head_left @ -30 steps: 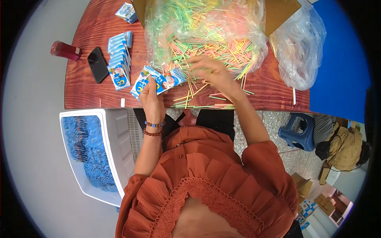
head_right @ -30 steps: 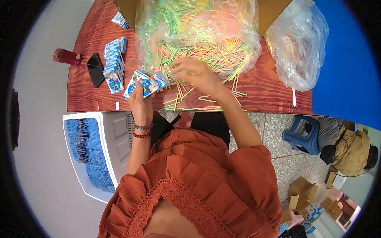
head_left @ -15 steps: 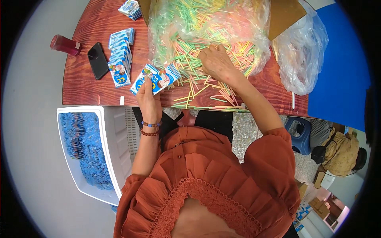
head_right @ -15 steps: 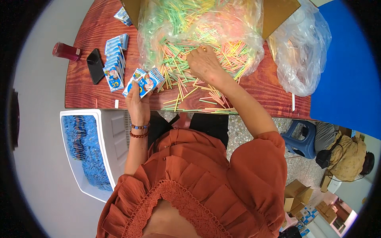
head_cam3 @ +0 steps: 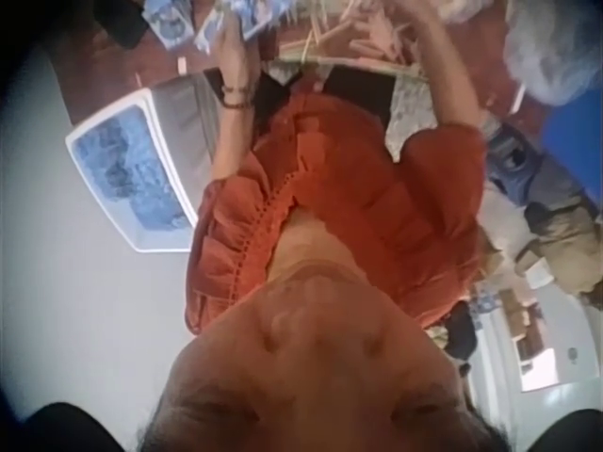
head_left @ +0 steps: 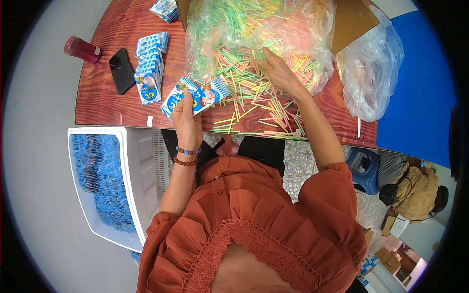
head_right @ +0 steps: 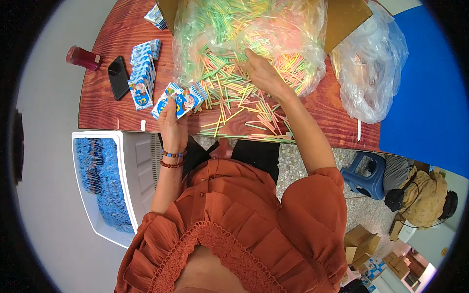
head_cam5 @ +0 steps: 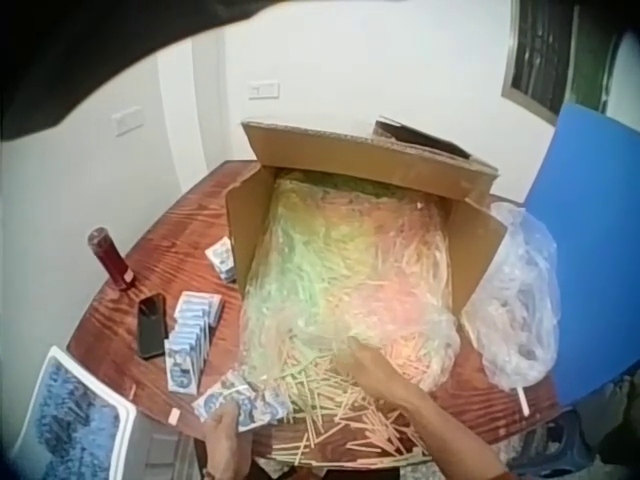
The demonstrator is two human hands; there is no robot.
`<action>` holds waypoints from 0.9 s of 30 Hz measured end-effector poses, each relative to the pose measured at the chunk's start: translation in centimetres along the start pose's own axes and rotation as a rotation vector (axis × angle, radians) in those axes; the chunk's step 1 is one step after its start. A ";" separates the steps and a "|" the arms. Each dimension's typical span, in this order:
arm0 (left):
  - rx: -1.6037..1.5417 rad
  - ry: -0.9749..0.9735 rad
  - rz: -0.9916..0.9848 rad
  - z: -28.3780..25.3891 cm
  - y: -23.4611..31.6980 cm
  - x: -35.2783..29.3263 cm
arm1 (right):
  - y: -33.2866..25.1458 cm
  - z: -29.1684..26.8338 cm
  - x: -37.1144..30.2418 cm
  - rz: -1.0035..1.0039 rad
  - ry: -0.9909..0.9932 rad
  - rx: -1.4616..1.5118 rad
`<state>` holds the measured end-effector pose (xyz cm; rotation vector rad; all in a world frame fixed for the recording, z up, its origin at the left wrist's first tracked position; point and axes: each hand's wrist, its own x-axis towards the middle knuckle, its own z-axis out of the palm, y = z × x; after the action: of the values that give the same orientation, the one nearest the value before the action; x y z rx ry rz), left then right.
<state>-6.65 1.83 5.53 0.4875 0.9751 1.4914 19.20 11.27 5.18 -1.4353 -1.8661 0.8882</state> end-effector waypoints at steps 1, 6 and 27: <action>0.000 0.000 0.000 0.0 0.0 0.0 | 0.3 0.0 0.0 0.000 0.000 0.000; 0.012 -0.030 -0.002 0.2 0.1 -0.5 | -1.3 -0.3 0.2 0.130 -0.042 0.212; -0.115 -0.067 -0.083 4.1 -1.1 0.9 | -8.4 -0.1 -0.8 -0.108 0.282 1.308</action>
<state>-3.00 3.81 6.70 0.4067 0.8418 1.4389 14.74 8.91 11.95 -0.5550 -0.7554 1.3574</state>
